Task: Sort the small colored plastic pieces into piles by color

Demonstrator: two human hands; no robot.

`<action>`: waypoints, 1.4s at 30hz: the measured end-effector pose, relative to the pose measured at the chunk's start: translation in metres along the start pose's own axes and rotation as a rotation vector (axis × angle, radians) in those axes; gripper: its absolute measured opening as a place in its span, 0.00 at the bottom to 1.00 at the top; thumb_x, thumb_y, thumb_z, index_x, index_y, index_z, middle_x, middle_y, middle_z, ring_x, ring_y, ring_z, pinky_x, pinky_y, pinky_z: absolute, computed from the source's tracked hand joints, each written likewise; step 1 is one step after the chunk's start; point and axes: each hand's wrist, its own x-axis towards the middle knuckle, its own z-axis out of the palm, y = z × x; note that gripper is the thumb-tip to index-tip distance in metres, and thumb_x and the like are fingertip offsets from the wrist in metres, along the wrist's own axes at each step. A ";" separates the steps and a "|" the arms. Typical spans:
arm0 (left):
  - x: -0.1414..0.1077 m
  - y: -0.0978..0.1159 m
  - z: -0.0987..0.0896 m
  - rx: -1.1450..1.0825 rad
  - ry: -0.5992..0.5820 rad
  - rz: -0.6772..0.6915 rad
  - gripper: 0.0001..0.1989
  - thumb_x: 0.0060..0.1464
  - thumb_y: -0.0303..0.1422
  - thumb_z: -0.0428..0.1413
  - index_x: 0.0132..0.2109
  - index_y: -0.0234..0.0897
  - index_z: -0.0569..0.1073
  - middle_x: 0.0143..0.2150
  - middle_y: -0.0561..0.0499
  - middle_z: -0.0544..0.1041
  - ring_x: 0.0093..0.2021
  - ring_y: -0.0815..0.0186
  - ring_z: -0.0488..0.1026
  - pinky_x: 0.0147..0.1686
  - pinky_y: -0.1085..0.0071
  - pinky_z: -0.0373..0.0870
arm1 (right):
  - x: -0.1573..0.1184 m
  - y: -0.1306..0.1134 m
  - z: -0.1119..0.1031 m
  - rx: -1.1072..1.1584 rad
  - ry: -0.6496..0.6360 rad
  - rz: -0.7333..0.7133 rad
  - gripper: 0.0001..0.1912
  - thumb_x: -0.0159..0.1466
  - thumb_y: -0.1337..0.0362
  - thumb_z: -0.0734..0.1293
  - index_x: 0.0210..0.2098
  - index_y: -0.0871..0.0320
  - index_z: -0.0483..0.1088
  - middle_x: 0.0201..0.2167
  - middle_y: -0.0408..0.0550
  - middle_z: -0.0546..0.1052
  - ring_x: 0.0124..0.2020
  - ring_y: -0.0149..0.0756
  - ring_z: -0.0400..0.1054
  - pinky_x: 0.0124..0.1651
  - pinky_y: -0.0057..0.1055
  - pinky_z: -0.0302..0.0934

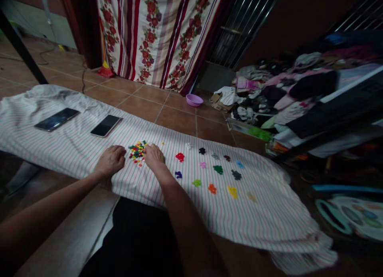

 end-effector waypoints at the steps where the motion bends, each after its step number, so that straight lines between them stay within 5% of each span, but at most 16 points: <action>1: 0.000 0.000 0.000 -0.003 0.002 -0.005 0.08 0.53 0.26 0.49 0.39 0.38 0.71 0.41 0.43 0.77 0.43 0.55 0.72 0.48 0.59 0.68 | 0.000 0.000 0.001 -0.001 0.005 -0.011 0.09 0.64 0.70 0.65 0.42 0.55 0.73 0.44 0.50 0.74 0.48 0.38 0.67 0.50 0.32 0.60; 23: 0.000 -0.001 0.001 -0.004 -0.002 0.001 0.09 0.52 0.27 0.49 0.39 0.37 0.71 0.41 0.41 0.77 0.43 0.54 0.71 0.47 0.59 0.68 | -0.007 0.017 0.006 0.426 0.191 -0.011 0.10 0.60 0.70 0.63 0.38 0.54 0.73 0.33 0.42 0.78 0.34 0.32 0.71 0.41 0.27 0.63; 33: 0.001 0.000 0.000 -0.017 -0.004 -0.009 0.09 0.52 0.27 0.48 0.38 0.38 0.71 0.39 0.42 0.77 0.42 0.54 0.72 0.47 0.58 0.69 | -0.011 0.036 0.009 0.559 0.215 0.075 0.13 0.64 0.67 0.61 0.41 0.53 0.77 0.40 0.45 0.81 0.41 0.35 0.73 0.47 0.31 0.65; 42: -0.001 -0.004 0.001 0.018 0.006 0.038 0.09 0.53 0.28 0.48 0.39 0.37 0.71 0.41 0.41 0.77 0.43 0.53 0.72 0.47 0.58 0.69 | -0.018 0.056 0.007 0.657 0.237 0.144 0.14 0.64 0.64 0.60 0.40 0.54 0.77 0.31 0.43 0.80 0.33 0.33 0.73 0.39 0.28 0.65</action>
